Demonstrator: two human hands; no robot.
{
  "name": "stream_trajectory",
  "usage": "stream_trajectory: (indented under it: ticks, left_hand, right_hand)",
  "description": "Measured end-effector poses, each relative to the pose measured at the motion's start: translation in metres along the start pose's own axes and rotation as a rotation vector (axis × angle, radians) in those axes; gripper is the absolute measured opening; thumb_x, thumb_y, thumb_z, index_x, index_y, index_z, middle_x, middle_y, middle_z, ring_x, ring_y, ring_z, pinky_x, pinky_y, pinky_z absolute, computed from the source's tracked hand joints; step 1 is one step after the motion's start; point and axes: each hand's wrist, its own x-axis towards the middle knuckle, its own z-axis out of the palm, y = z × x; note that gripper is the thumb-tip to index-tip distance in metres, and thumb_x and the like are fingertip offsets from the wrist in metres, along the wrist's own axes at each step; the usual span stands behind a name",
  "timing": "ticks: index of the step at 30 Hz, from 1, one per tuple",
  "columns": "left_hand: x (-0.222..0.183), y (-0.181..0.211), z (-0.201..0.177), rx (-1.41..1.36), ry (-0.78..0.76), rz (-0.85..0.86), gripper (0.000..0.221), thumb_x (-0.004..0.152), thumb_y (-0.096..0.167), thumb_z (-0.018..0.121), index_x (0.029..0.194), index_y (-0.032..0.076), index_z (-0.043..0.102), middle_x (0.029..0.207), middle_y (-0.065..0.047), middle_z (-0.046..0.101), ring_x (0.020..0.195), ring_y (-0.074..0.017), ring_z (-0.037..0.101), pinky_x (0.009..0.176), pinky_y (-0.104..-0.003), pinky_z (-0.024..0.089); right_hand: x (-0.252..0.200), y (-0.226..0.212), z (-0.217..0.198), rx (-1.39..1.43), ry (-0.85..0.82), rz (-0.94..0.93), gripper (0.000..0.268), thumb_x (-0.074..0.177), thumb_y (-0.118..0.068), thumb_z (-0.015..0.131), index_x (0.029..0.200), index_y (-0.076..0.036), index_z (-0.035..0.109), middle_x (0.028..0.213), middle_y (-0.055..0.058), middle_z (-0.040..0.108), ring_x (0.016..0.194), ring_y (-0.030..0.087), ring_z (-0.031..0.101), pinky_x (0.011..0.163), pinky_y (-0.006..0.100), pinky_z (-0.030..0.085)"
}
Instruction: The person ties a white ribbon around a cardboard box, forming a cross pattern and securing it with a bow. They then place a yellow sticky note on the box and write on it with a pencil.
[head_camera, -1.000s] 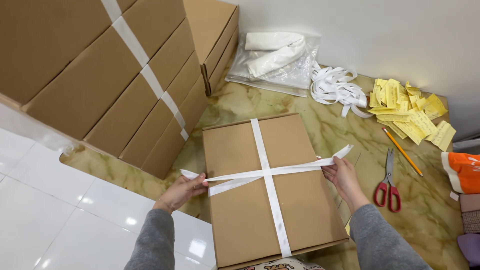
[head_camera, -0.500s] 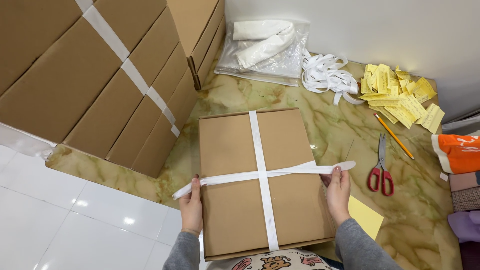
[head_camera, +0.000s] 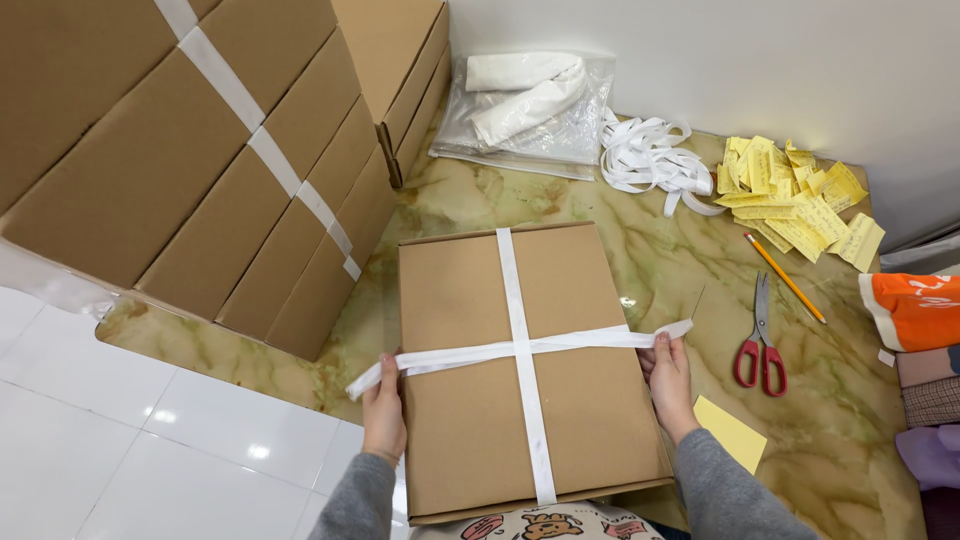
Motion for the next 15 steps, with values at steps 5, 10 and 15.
stream_trajectory:
  ticks: [5,10,15]
  left_hand:
    - [-0.002,-0.006,-0.001,-0.180,-0.014,-0.001,0.059,0.096,0.045,0.058,0.140,0.008,0.066,0.140,-0.009,0.068,0.125,-0.0199,0.064,0.106,-0.035,0.052]
    - [-0.016,0.014,0.009,-0.136,-0.019,-0.033,0.063,0.094,0.048,0.055,0.146,0.013,0.063,0.148,-0.006,0.064,0.129,-0.0183,0.061,0.108,-0.036,0.051]
    - [0.008,-0.005,0.000,-0.126,0.018,0.008,0.062,0.092,0.048,0.060,0.141,0.010,0.066,0.139,-0.005,0.067,0.127,-0.0164,0.062,0.108,-0.034,0.051]
  right_hand:
    - [-0.001,0.001,0.001,-0.004,0.042,-0.030,0.026,0.116,-0.035,0.042,0.121,-0.011,0.050,0.118,0.020,0.072,0.106,0.030,0.074,0.088,0.039,0.059]
    - [-0.008,-0.006,0.007,-0.070,0.079,-0.056,0.029,0.117,-0.034,0.040,0.120,-0.008,0.053,0.113,0.019,0.072,0.102,0.029,0.074,0.088,0.038,0.060]
    - [-0.036,-0.029,0.019,-0.348,0.182,-0.076,0.032,0.116,-0.032,0.039,0.117,-0.007,0.059,0.106,0.017,0.075,0.094,0.026,0.074,0.083,0.037,0.059]
